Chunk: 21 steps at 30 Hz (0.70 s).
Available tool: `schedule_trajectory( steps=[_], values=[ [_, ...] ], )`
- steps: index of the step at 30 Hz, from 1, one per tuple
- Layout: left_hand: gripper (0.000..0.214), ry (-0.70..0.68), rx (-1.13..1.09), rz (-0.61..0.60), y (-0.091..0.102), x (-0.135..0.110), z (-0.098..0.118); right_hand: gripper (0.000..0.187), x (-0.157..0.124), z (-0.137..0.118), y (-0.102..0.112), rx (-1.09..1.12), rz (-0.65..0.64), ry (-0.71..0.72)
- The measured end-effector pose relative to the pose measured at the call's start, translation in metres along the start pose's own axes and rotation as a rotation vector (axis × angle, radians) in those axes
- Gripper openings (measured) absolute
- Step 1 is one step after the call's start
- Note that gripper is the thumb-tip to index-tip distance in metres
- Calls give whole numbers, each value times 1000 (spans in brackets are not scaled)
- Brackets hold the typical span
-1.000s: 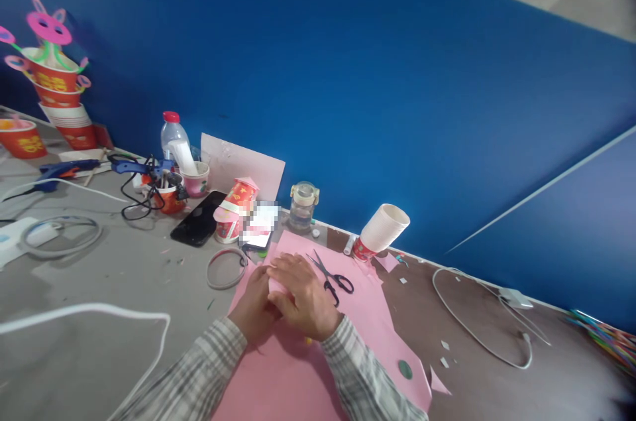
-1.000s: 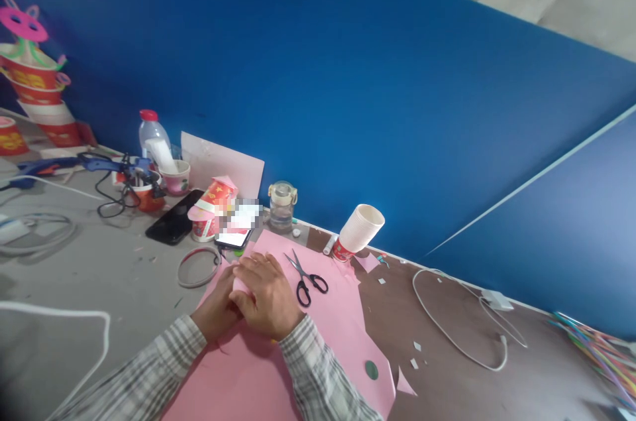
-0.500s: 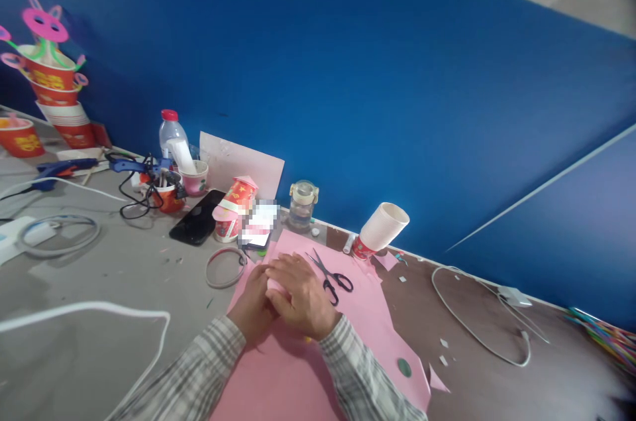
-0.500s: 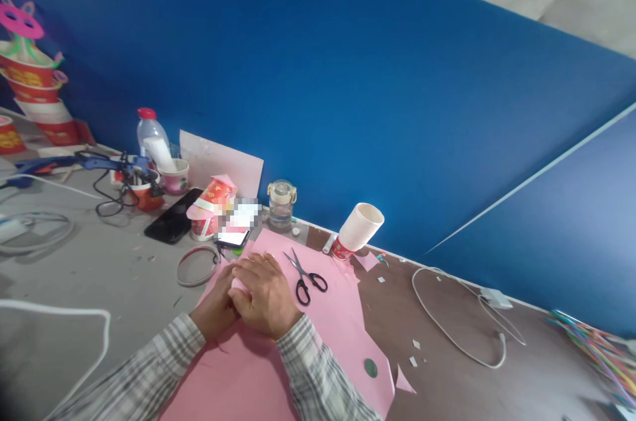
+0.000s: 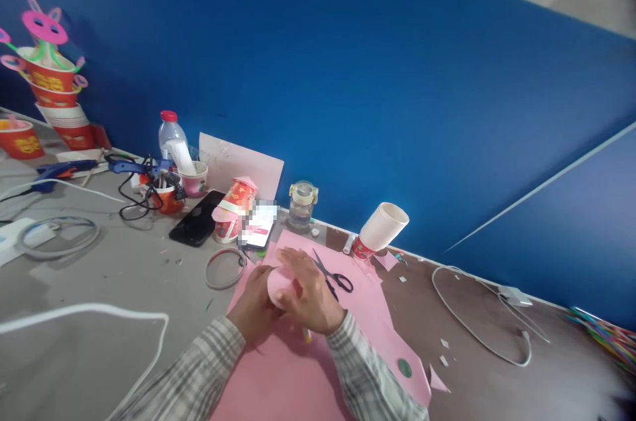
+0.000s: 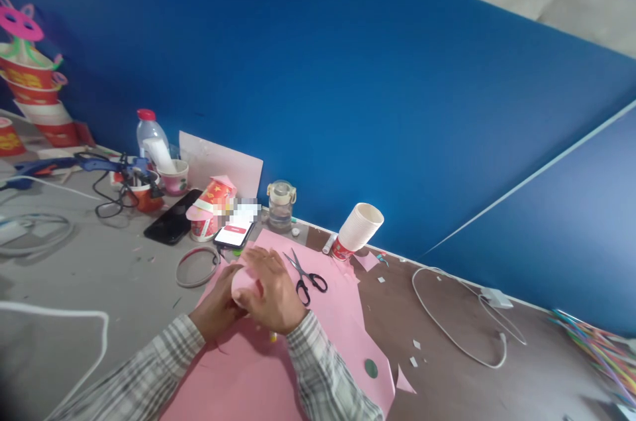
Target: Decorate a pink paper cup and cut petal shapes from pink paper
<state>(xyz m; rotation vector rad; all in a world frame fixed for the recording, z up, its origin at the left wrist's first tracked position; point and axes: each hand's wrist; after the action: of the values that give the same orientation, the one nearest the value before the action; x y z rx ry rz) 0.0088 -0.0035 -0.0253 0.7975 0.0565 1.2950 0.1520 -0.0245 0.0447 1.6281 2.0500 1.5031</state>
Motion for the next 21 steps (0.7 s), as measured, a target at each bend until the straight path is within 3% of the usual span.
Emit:
schedule_trajectory(
  steps=[6,14,18,21],
  values=[
    [49,139,-115,31,1,-2,4,37,0,11,8,112,73,-17],
    [48,48,-108,-22,2,2,3,39,1,7,-10,23,-80,-36],
    [50,37,-126,-9,1,2,3,38,1,4,-11,36,-68,-45],
    [49,90,-136,32,0,0,2,41,0,10,-8,104,14,-75]
  ],
)
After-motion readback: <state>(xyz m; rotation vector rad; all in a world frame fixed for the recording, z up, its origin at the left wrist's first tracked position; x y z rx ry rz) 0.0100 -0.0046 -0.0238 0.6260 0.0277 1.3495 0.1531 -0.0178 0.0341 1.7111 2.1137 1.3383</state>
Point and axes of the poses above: each hand's wrist, its own x-axis towards the middle knuckle, its own y-axis out of the back of the hand, z = x × y, and after that the axes turned 1 degree about y, right-handed
